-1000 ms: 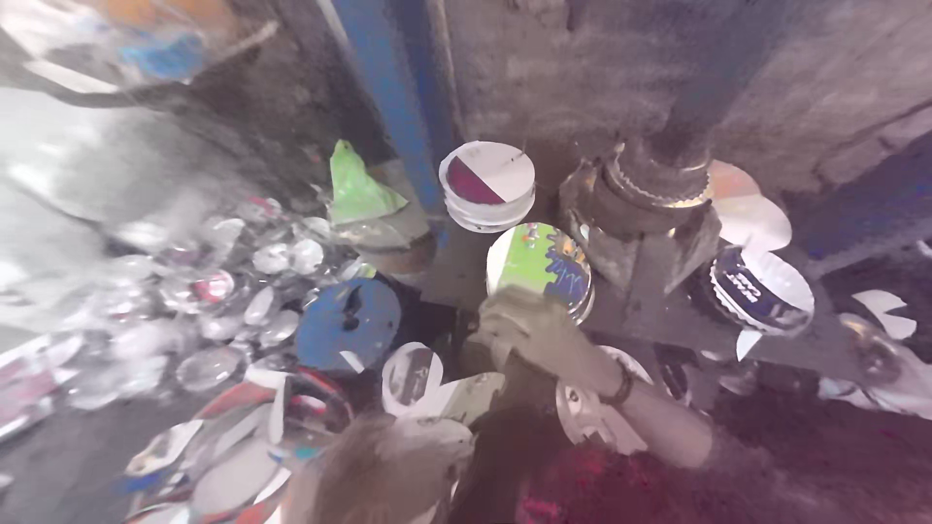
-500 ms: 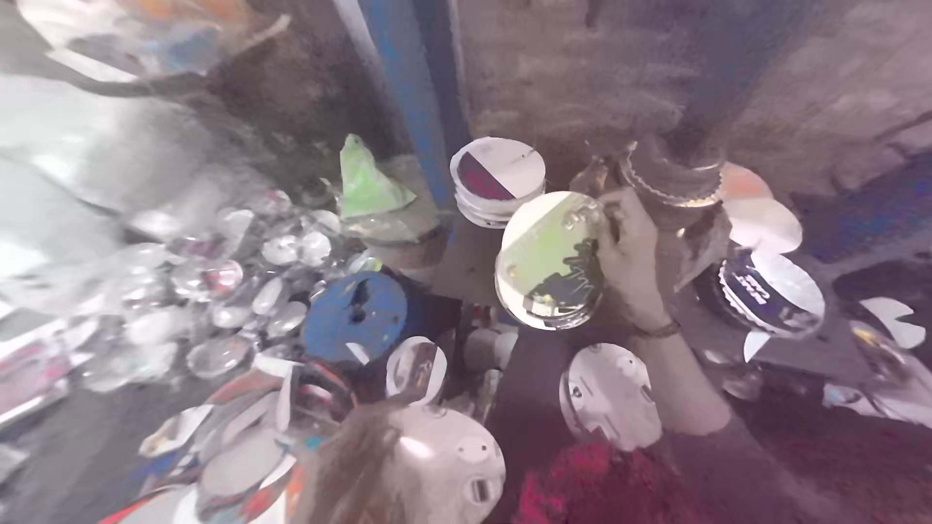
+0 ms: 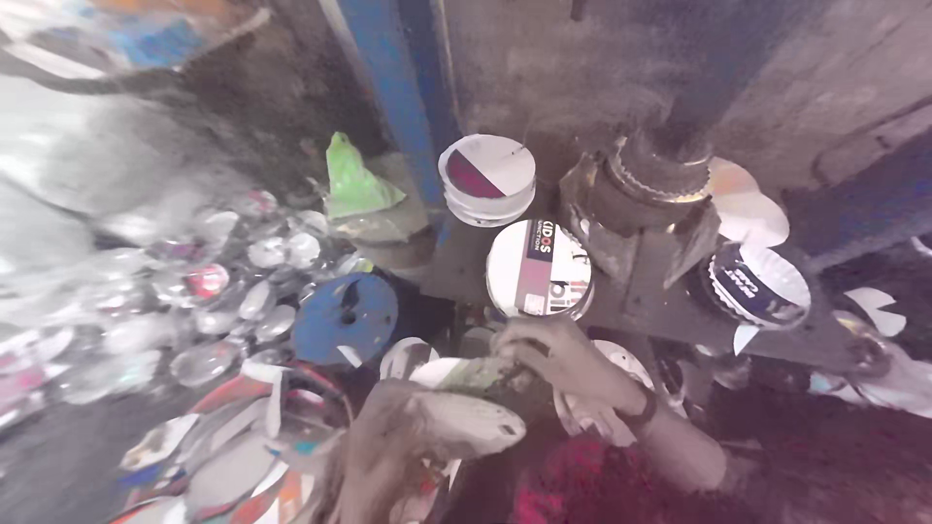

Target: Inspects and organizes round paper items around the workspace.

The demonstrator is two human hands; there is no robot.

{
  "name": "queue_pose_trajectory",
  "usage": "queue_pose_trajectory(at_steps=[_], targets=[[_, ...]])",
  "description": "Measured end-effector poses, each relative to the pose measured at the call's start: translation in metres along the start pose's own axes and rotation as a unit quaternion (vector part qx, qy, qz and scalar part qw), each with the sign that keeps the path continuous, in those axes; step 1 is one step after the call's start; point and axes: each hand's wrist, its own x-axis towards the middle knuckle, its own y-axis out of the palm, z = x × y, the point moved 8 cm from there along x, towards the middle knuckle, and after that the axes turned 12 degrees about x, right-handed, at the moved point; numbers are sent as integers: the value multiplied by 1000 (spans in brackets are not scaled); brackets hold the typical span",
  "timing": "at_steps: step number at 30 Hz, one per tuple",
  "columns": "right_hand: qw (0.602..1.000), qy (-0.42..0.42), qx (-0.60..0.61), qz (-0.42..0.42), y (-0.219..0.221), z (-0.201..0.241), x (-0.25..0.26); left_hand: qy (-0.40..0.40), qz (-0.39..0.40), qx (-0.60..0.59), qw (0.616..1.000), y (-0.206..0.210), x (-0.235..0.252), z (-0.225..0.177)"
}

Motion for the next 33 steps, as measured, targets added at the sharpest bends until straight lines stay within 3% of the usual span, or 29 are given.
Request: queue_pose_trajectory(at_steps=[2,4,7,9,12,16,18,20,24,26,29,33], targets=[[989,-15,-120,-84,-27,3,11,10,26,84,996,-15,-6,-8],[954,-26,-256,-153,-58,-9,28,-18,56,199,978,-22,-12,-12],[907,78,-393,-133,-86,-48,50,-103,141,266,948,-16,-17,-6],[897,109,-412,-123,-88,-61,54,-93,198,233,947,-12,-19,-3],[917,39,-344,-199,-100,-42,45,-51,196,186,962,-13,-19,-6],[952,-9,-15,-306,-134,-26,23,-29,51,58,997,-32,-12,0],[950,22,150,-273,-125,-24,18,-8,2,8,1000,-29,-4,1],[962,32,187,-194,-93,-20,16,-30,4,-48,998,-11,5,-1],[997,20,0,-68,-11,-5,7,-153,0,-97,984,25,2,15],[994,0,-105,-35,5,-1,9,-175,19,-75,982,32,2,18],[962,7,-259,-84,-26,-12,27,-165,32,-38,985,29,0,23],[891,74,-431,-123,-84,-55,51,-127,-62,-21,990,1,-7,21]])
